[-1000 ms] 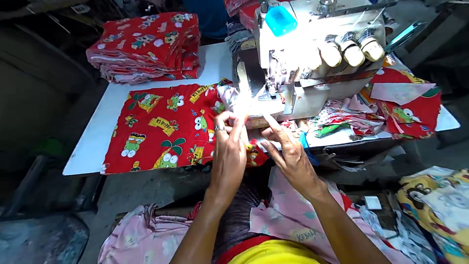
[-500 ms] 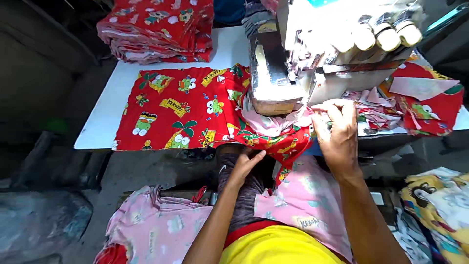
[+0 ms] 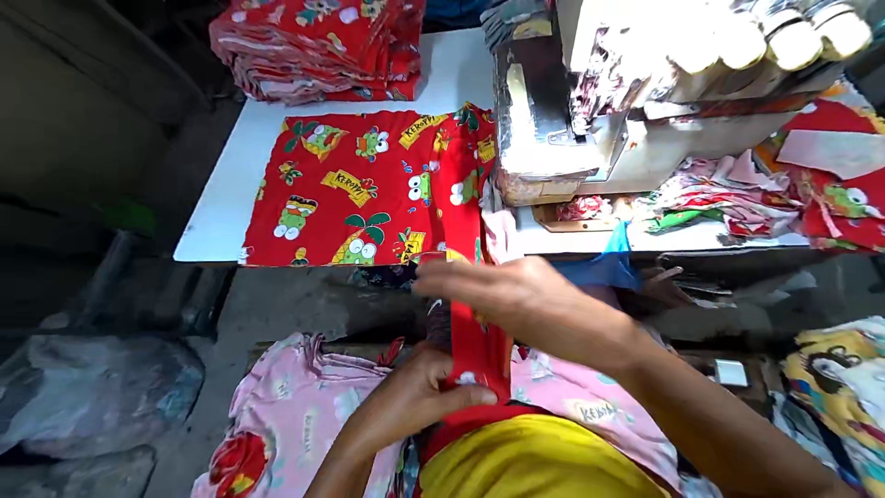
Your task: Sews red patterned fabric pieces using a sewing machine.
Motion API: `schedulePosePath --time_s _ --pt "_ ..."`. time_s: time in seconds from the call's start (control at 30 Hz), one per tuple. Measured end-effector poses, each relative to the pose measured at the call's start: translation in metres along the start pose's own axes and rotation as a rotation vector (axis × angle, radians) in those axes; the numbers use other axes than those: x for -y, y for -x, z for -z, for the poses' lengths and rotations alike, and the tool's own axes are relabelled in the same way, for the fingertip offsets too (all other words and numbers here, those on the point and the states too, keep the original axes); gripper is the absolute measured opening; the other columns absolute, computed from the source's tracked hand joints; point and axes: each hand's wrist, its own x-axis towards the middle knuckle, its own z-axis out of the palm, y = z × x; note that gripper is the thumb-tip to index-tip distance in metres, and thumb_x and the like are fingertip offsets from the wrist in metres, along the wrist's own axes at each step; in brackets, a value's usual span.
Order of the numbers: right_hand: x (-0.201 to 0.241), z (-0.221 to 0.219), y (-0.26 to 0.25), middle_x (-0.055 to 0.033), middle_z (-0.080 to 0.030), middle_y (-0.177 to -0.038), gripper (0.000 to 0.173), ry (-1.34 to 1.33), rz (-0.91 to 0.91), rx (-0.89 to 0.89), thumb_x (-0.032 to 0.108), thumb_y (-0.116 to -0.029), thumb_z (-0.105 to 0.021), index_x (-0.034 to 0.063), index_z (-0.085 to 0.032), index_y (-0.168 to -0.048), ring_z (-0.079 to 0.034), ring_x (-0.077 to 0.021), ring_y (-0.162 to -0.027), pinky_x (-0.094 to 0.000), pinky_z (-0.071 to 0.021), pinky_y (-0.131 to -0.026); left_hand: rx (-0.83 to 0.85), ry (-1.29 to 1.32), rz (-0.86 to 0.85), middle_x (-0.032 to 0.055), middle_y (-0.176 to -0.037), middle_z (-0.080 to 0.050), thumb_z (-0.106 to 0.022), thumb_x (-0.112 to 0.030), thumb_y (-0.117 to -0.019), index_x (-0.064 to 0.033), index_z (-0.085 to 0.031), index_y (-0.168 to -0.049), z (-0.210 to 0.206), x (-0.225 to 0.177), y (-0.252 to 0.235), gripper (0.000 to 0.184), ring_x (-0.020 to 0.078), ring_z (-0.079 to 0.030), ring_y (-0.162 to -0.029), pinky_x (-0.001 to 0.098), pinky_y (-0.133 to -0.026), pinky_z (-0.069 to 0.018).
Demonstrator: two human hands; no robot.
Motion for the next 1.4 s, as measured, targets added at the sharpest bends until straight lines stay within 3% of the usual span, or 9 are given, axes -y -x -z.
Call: schedulePosePath --time_s 0.13,0.23,0.33,0.53,0.67,0.77,0.9,1.13,1.4 --pt "0.008 -0.011 -0.018 -0.018 -0.066 -0.092 0.017 0.289 -0.076 0.468 -0.008 -0.0925 -0.06 -0.0011 -0.07 -0.104 -0.066 -0.0332 -0.073 -0.0451 -0.0503 -0.059 0.093 -0.021 -0.039 0.0 -0.075 -0.07 -0.072 -0.031 -0.0957 -0.0044 -0.072 -0.08 -0.002 0.001 0.021 0.031 -0.0039 -0.065 -0.077 0.0137 -0.071 -0.0519" --pt "-0.018 -0.002 -0.015 -0.0183 -0.065 -0.092 0.013 0.47 -0.082 0.111 -0.008 -0.0872 -0.066 -0.0005 -0.073 -0.096 -0.065 -0.033 -0.073 -0.0442 -0.0514 -0.058 0.092 -0.134 0.297 -0.001 -0.061 -0.064 -0.069 -0.037 -0.0953 -0.004 -0.071 -0.073 -0.004 0.022 0.052 0.04 0.0001 -0.059 -0.055 0.0215 -0.055 -0.0499" --pt "-0.031 0.023 -0.001 -0.0125 -0.064 -0.09 0.006 0.413 -0.11 -0.138 0.006 -0.0925 -0.066 0.0043 -0.071 -0.089 -0.063 -0.0278 -0.074 -0.0407 -0.0492 -0.059 -0.478 -0.042 0.549 -0.0018 -0.069 -0.07 -0.063 -0.021 -0.0999 -0.0025 -0.071 -0.095 0.007 0.035 0.08 0.021 0.0032 -0.062 -0.052 0.0217 -0.048 -0.0521" --pt "0.011 0.009 0.087 -0.0083 -0.065 -0.092 0.041 -0.11 -0.024 0.125 0.049 -0.0977 -0.062 0.0118 -0.075 -0.087 -0.064 -0.025 -0.087 -0.0408 -0.0542 -0.071 -1.217 0.053 -0.035 -0.0013 -0.13 -0.064 -0.038 -0.021 -0.1111 -0.0113 -0.049 -0.137 0.146 0.001 0.064 0.03 0.014 -0.063 -0.12 0.037 -0.104 -0.0524" --pt "0.02 0.013 0.146 -0.007 -0.068 -0.096 0.042 -0.263 -0.061 0.084 0.048 -0.101 -0.058 0.013 -0.071 -0.082 -0.063 -0.0203 -0.087 -0.0341 -0.0526 -0.073 -1.076 -0.171 -0.269 -0.0042 -0.135 -0.061 -0.036 -0.019 -0.1113 -0.0093 -0.047 -0.14 0.22 -0.01 -0.031 0.032 0.0072 -0.058 -0.124 0.0298 -0.106 -0.0488" --pt "0.018 0.02 0.185 -0.0105 -0.068 -0.095 0.035 -0.394 -0.247 0.032 0.041 -0.1016 -0.061 0.0102 -0.076 -0.092 -0.063 -0.0201 -0.087 -0.0349 -0.052 -0.076 -0.963 -0.399 -0.16 0.0025 -0.124 -0.055 -0.031 -0.009 -0.1086 0.0071 -0.051 -0.129 0.188 -0.046 -0.159 0.032 -0.0032 -0.051 -0.116 0.0169 -0.1 -0.0419" --pt "0.016 0.004 0.241 -0.0121 -0.072 -0.097 0.033 -0.323 -0.614 -0.011 0.036 -0.098 -0.066 0.0061 -0.078 -0.09 -0.068 -0.0254 -0.094 -0.0436 -0.0564 -0.083 -0.473 -0.333 -0.093 0.0193 -0.147 -0.046 -0.065 -0.016 -0.095 0.0004 -0.041 -0.147 0.117 -0.019 -0.271 0.059 0.0182 -0.052 -0.129 0.0313 -0.104 -0.048" --pt "0.014 -0.021 0.292 -0.0241 -0.065 -0.097 0.038 -0.283 -1.06 0.175 0.03 -0.0985 -0.066 -0.0069 -0.069 -0.092 -0.067 -0.0392 -0.087 -0.0559 -0.0554 -0.077 -0.213 -0.902 -0.052 0.004 -0.168 -0.031 -0.035 -0.034 -0.1093 -0.0108 -0.042 -0.158 0.026 -0.029 -0.218 0.054 0.0255 -0.017 -0.158 0.0597 -0.127 -0.0086" --pt "-0.024 -0.006 0.284 -0.0208 -0.069 -0.1 0.024 0.029 -0.989 0.054 0.02 -0.0964 -0.067 0.0017 -0.071 -0.112 -0.07 -0.0404 -0.086 -0.0587 -0.0578 -0.071 -0.093 -1.05 -0.015 0.0174 -0.162 -0.039 -0.025 -0.036 -0.108 -0.0082 -0.052 -0.15 0.047 -0.023 -0.278 0.057 0.0384 -0.023 -0.155 0.0679 -0.12 -0.014"
